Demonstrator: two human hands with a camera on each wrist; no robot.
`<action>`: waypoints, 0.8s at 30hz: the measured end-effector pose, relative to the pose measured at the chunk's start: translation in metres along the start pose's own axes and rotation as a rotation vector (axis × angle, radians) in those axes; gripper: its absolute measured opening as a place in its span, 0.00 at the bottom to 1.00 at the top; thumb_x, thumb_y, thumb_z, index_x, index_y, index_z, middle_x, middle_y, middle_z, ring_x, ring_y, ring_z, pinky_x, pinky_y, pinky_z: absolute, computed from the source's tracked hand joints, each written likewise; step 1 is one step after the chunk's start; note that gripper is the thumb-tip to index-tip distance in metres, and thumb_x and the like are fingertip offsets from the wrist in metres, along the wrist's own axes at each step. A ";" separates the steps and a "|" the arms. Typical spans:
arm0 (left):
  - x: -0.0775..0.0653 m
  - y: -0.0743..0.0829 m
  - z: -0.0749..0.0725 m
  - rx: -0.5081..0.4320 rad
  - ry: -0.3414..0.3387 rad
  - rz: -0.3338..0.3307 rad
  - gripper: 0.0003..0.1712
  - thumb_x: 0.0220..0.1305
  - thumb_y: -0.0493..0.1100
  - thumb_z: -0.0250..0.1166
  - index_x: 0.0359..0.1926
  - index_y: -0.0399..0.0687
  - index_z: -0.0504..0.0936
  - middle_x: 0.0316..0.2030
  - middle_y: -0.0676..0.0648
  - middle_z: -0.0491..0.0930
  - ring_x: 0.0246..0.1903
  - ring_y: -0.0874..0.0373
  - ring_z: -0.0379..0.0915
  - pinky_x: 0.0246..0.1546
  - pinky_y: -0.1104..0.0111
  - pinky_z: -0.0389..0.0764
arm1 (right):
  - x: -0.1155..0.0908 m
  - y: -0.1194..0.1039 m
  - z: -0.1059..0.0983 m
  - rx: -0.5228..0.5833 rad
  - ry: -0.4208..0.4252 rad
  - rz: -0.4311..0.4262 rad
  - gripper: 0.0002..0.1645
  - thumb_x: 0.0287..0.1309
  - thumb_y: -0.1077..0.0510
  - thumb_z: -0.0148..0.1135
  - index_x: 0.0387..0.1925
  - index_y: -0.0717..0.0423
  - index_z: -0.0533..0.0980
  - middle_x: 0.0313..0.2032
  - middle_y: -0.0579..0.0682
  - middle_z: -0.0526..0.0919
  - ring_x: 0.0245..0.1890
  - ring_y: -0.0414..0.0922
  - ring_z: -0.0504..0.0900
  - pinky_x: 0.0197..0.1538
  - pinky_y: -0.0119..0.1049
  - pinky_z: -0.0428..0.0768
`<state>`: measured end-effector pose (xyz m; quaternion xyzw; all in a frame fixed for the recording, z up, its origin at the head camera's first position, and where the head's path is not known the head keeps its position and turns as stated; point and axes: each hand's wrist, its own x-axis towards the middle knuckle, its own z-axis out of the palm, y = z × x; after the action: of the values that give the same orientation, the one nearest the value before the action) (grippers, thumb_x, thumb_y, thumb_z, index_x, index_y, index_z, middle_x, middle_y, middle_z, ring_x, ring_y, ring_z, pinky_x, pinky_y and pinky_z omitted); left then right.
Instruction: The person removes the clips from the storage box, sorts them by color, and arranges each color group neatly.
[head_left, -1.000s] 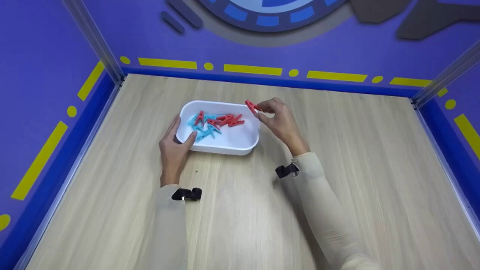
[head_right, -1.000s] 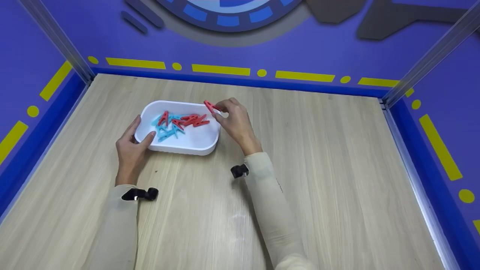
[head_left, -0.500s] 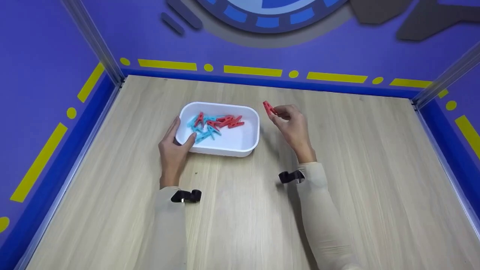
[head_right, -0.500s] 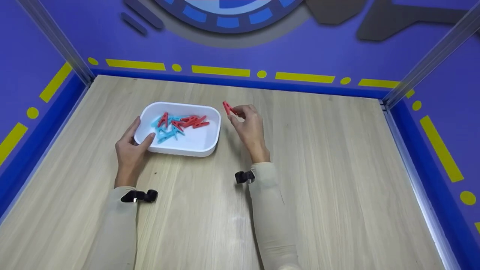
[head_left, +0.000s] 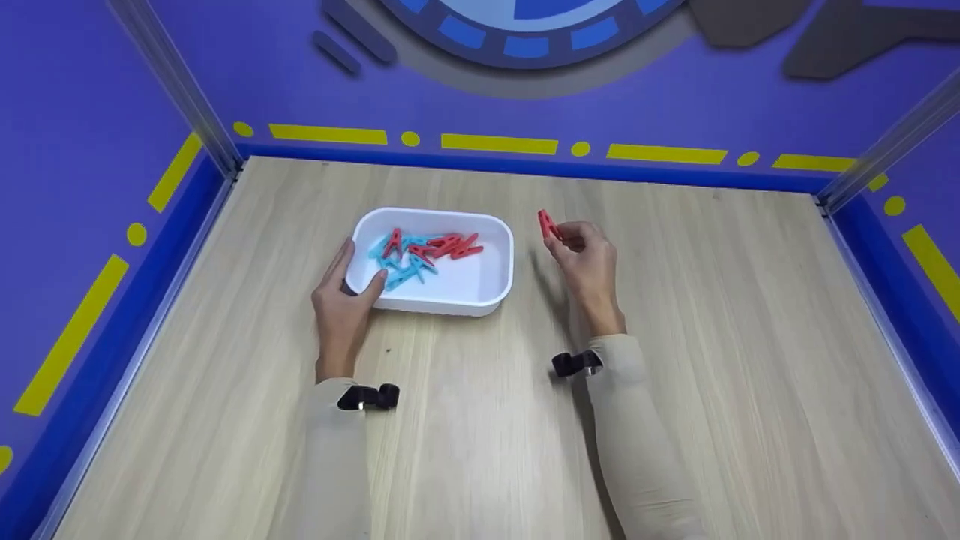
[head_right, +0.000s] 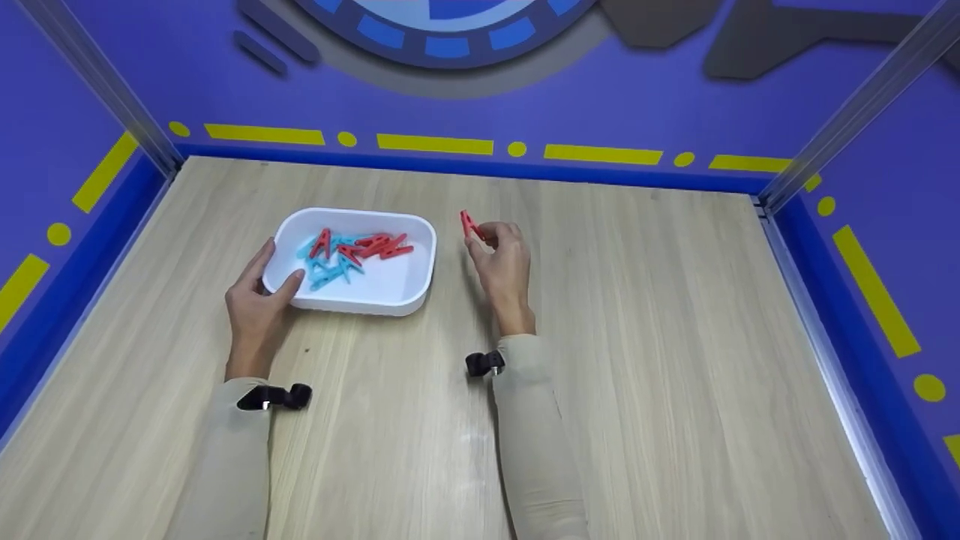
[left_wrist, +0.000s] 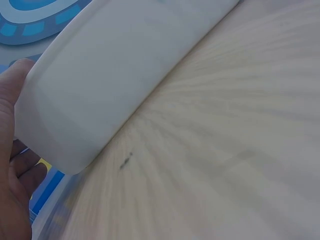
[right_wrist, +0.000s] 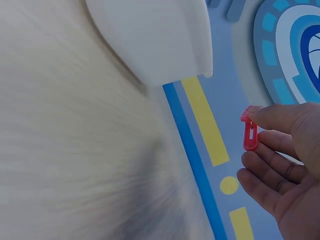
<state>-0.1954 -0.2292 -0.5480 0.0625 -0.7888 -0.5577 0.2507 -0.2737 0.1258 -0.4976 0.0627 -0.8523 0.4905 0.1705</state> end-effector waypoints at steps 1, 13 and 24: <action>0.000 0.000 0.000 -0.002 0.005 0.000 0.44 0.64 0.44 0.79 0.76 0.40 0.71 0.75 0.45 0.70 0.77 0.54 0.60 0.76 0.71 0.60 | 0.000 0.001 0.000 0.003 0.001 0.011 0.14 0.65 0.62 0.75 0.49 0.65 0.85 0.45 0.58 0.86 0.43 0.49 0.84 0.47 0.38 0.83; -0.002 -0.001 0.005 -0.031 0.047 0.023 0.42 0.63 0.43 0.80 0.75 0.40 0.74 0.73 0.46 0.73 0.75 0.55 0.63 0.75 0.71 0.62 | -0.004 0.014 -0.010 -0.015 0.051 0.085 0.14 0.64 0.62 0.76 0.47 0.67 0.84 0.44 0.59 0.85 0.42 0.51 0.83 0.46 0.37 0.80; -0.002 -0.004 0.005 -0.023 0.065 0.051 0.41 0.62 0.41 0.80 0.74 0.38 0.74 0.72 0.44 0.73 0.75 0.53 0.64 0.75 0.70 0.63 | -0.003 0.030 0.000 -0.056 0.021 0.157 0.14 0.62 0.63 0.76 0.45 0.69 0.84 0.41 0.61 0.86 0.40 0.53 0.84 0.42 0.34 0.80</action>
<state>-0.1963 -0.2254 -0.5535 0.0579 -0.7752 -0.5577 0.2909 -0.2788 0.1409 -0.5232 -0.0142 -0.8660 0.4791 0.1423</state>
